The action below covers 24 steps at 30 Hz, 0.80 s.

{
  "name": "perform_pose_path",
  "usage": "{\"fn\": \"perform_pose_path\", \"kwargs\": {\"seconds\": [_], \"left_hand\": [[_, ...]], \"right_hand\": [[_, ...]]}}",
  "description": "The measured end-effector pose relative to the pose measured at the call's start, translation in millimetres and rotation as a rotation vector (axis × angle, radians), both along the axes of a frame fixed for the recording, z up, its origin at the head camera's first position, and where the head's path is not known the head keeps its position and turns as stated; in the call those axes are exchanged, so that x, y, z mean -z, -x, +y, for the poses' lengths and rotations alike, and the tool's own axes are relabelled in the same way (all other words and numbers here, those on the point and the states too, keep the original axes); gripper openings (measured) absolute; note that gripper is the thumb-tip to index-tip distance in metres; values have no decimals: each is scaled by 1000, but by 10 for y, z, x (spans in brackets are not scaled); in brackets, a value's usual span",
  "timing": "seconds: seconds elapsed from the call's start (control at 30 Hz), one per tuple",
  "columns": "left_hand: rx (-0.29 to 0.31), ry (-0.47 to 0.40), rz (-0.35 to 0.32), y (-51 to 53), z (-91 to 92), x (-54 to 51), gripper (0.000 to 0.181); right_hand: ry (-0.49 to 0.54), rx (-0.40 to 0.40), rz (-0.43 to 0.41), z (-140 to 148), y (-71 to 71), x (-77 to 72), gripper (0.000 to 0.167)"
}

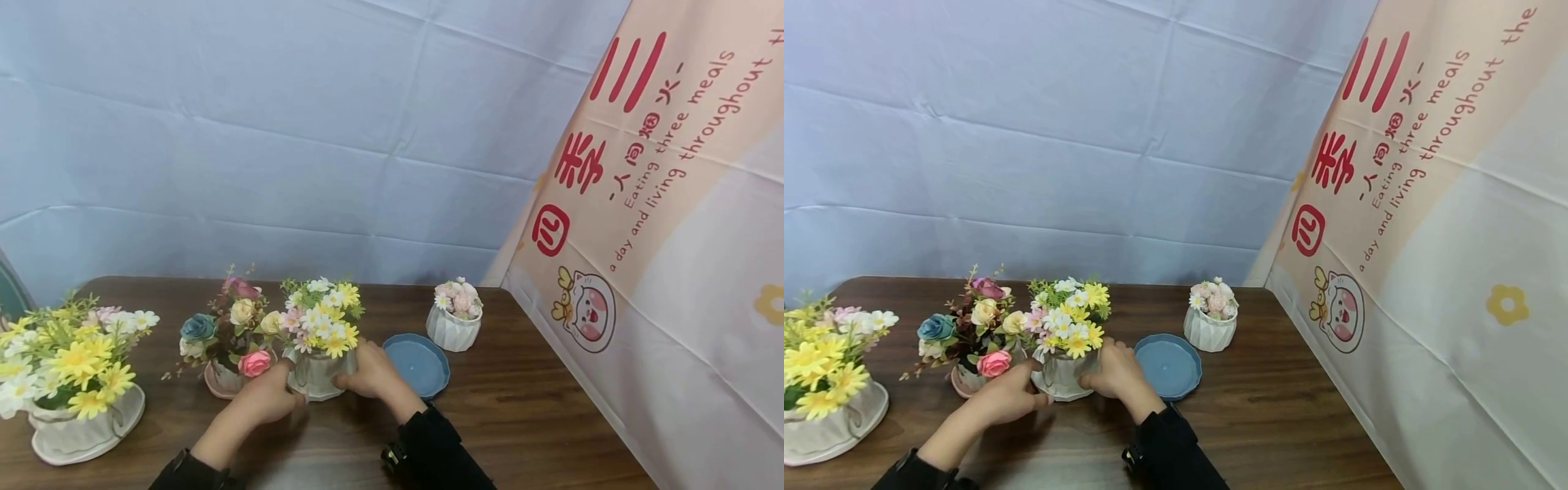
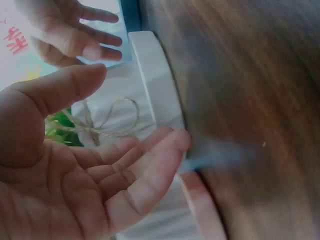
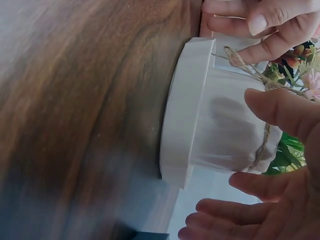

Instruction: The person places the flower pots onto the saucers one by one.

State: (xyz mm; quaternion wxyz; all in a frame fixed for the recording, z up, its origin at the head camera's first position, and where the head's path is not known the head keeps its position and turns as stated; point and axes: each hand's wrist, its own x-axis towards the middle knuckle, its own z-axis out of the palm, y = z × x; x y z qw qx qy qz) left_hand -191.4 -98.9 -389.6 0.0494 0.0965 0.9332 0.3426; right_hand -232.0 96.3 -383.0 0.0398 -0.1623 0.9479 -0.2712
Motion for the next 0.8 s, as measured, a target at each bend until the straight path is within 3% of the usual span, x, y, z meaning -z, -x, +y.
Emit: {"fn": "perform_pose_path", "kwargs": {"seconds": [0.2, 0.4, 0.8], "left_hand": [[32, 89, -23, -42, 1, -67, 51], [54, 131, -4, -85, 8, -85, 52], [117, 130, 5, -143, 100, -105, 44]], "right_hand": [[-79, 11, 5, 37, -41, -14, 75], [-99, 8, -36, 105, -86, -30, 72], [-62, 26, -85, 268, -89, -23, 71]]}}
